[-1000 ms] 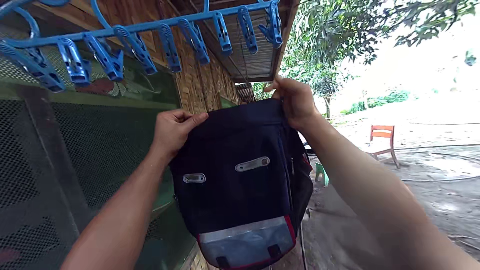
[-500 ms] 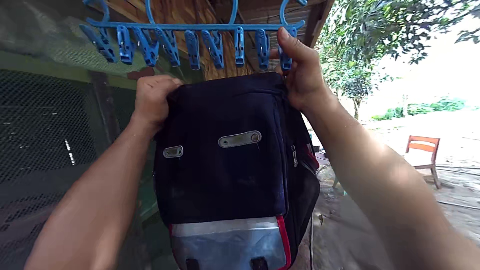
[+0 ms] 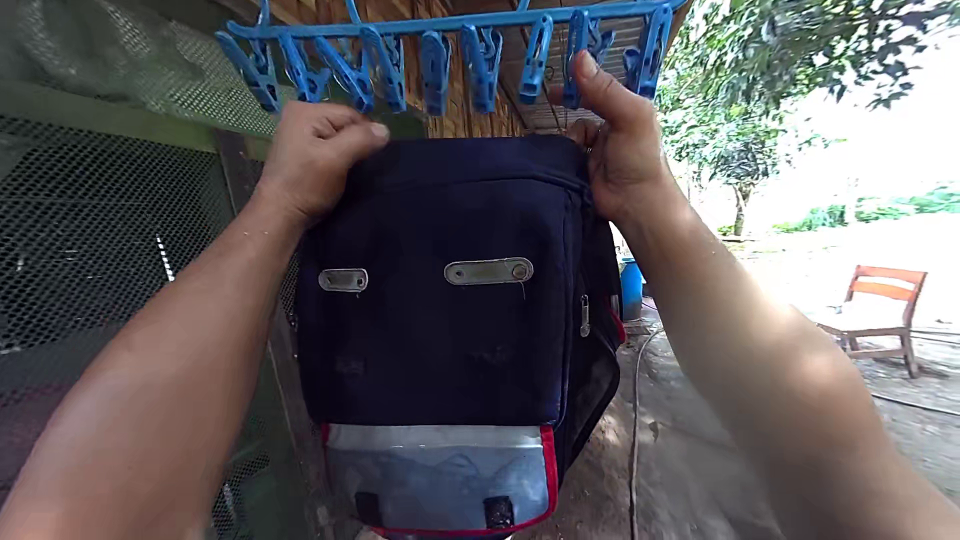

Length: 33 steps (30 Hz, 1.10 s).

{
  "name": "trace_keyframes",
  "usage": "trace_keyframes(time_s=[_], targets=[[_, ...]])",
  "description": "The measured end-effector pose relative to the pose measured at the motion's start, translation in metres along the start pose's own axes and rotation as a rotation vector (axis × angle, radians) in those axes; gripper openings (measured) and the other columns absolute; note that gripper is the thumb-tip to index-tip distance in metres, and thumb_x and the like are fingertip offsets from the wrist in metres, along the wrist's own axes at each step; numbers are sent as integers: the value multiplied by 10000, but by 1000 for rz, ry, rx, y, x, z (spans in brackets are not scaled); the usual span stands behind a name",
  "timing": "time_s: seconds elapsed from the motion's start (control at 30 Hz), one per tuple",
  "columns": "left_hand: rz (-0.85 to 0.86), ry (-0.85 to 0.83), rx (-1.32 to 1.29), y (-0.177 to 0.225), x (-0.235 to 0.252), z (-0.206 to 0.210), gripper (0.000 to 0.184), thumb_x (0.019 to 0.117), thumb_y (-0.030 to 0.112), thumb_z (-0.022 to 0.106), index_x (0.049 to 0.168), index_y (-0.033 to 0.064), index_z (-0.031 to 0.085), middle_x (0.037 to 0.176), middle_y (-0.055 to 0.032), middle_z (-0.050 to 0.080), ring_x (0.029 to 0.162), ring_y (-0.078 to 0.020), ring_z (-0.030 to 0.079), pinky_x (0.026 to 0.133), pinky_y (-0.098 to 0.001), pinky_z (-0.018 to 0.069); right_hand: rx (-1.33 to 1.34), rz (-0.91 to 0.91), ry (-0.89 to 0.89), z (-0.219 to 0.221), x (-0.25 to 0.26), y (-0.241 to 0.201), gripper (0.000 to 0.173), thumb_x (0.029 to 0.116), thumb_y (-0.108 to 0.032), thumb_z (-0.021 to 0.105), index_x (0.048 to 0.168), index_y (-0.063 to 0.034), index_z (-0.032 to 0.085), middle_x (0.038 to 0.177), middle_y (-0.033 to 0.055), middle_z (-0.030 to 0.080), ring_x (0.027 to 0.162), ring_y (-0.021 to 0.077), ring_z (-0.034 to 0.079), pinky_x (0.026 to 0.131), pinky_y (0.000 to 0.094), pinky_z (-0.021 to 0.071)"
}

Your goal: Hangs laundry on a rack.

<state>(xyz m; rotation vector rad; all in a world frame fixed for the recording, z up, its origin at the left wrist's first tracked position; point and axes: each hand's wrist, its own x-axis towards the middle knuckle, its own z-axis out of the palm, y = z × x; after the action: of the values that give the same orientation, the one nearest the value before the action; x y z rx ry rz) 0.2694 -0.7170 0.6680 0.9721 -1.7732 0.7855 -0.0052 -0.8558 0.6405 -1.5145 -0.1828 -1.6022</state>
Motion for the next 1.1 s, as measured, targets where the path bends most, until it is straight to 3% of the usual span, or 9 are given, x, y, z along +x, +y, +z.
trace_keyframes(time_s=[0.1, 0.2, 0.33, 0.57, 0.67, 0.8, 0.9, 1.0, 1.1], targets=[[-31, -66, 90, -1, -6, 14, 436, 964, 496, 624, 895, 76, 716, 771, 79, 638, 699, 60, 560, 709, -213, 497, -83, -10, -9, -5, 1, -3, 344, 1036, -428, 563, 1140, -126, 688, 788, -39, 644, 561, 52, 551, 560, 246, 523], [-152, -47, 36, -2, -11, 32, 353, 933, 447, 707, 870, 100, 688, 737, 100, 614, 657, 69, 553, 663, -181, 490, -158, -45, -14, -11, 4, 0, 318, 1048, -389, 544, 1098, -117, 701, 772, -53, 668, 520, 28, 528, 519, 223, 500], [-194, -8, -118, -12, -16, 53, 284, 955, 371, 698, 795, 149, 621, 652, 139, 543, 577, 74, 517, 581, -154, 463, -432, 19, -94, -19, 5, 1, 258, 925, -308, 736, 1043, -79, 729, 885, 8, 715, 771, 103, 664, 725, 340, 572], [-297, -145, -369, -20, -30, 79, 356, 994, 273, 624, 654, 199, 551, 578, 115, 574, 505, 23, 530, 497, -190, 465, -637, 239, -224, -22, -3, 4, 198, 963, -169, 705, 789, -80, 672, 674, -2, 665, 574, 64, 614, 557, 257, 531], [-425, -223, -363, -15, -34, 86, 377, 1077, 319, 474, 796, 159, 667, 693, 83, 659, 622, -3, 623, 596, -238, 550, -573, 154, -216, -21, -4, 20, 195, 961, -130, 706, 779, -79, 659, 671, -17, 656, 575, 52, 602, 562, 242, 520], [-569, -362, -302, 26, -44, 120, 644, 1103, 530, 261, 1245, 62, 680, 1142, -114, 704, 1069, -202, 668, 965, -517, 525, -646, 162, -314, -10, -12, 46, 197, 938, -125, 726, 759, -62, 675, 657, -8, 639, 577, 59, 581, 575, 279, 504], [-565, -289, -382, 52, -55, 151, 557, 1104, 485, 366, 1203, 44, 692, 1090, -138, 707, 1044, -229, 671, 949, -530, 519, -773, 188, -396, -8, -23, 63, 215, 925, -43, 646, 714, -84, 644, 640, -23, 594, 585, 65, 539, 574, 306, 446], [-562, -234, -555, 58, -64, 165, 375, 1092, 365, 485, 1062, 60, 702, 904, -32, 677, 840, -92, 636, 798, -350, 540, -818, 223, -415, -16, -30, 62, 223, 920, -28, 637, 704, -83, 649, 640, -17, 597, 592, 69, 541, 575, 317, 440], [-503, -281, -727, 61, -55, 167, 187, 1039, 210, 612, 1080, 58, 714, 944, 10, 719, 860, -27, 665, 812, -264, 570, -774, 238, -392, -26, -28, 51, 239, 945, -111, 704, 711, -80, 669, 634, -15, 618, 572, 58, 548, 566, 295, 456]])
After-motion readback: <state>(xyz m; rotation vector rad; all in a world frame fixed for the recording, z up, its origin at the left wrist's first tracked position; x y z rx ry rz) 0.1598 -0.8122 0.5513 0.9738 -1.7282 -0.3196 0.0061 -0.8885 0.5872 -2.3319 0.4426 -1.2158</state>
